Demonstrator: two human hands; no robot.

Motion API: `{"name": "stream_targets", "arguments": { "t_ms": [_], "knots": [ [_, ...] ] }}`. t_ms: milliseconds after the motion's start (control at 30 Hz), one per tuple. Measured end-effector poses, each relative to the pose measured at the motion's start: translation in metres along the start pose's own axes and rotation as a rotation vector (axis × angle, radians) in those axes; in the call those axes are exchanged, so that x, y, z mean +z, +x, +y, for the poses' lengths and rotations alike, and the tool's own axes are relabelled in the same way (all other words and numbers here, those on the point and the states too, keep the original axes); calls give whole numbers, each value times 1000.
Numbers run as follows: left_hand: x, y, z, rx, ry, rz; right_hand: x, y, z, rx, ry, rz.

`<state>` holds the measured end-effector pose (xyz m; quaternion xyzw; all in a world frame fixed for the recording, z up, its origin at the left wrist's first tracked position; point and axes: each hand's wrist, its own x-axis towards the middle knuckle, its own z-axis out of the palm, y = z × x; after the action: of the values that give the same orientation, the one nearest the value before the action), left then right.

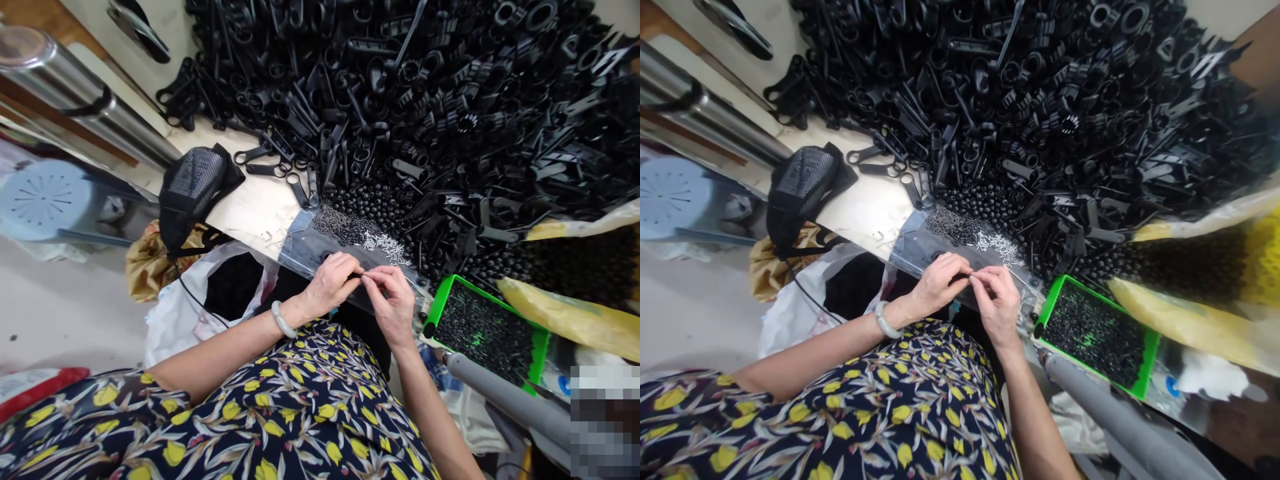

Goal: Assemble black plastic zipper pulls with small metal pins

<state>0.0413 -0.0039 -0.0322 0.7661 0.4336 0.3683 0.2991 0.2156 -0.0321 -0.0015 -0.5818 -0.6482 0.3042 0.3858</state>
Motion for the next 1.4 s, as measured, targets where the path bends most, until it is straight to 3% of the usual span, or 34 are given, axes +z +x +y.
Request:
{"name": "stream_targets", "arguments": {
  "t_ms": [267,333,433,500,567,633,667,800,933,1033,1200,1400],
  "knots": [
    [2,-8,-5,87,5,57,1,-5,-7,-135,-241,40],
    [3,-8,-5,99,3,74,-7,-24,-10,-154,-196,38],
    [3,-6,-5,99,0,88,-32,-75,-16,-143,-195,58],
    [2,-6,-5,100,-6,85,-54,-111,-16,-61,-244,160],
    [1,-6,-5,110,-22,80,-76,-132,-12,105,-237,449],
    [0,-7,-5,129,-46,87,-97,-130,-5,176,-106,715],
    [0,-7,-6,135,-58,92,-105,-121,-1,154,-34,751],
    [-3,-5,-6,115,-104,79,-122,-63,2,42,160,616],
    [-6,-2,-7,99,-126,29,-100,-14,-17,-106,336,477],
    [-8,-1,-7,97,-114,11,-62,10,-35,-170,436,356],
    [-11,0,-5,96,-124,-14,-3,38,-54,-246,476,337],
    [-11,0,-5,102,-154,-1,16,50,-58,-239,444,322]
  ]
}}
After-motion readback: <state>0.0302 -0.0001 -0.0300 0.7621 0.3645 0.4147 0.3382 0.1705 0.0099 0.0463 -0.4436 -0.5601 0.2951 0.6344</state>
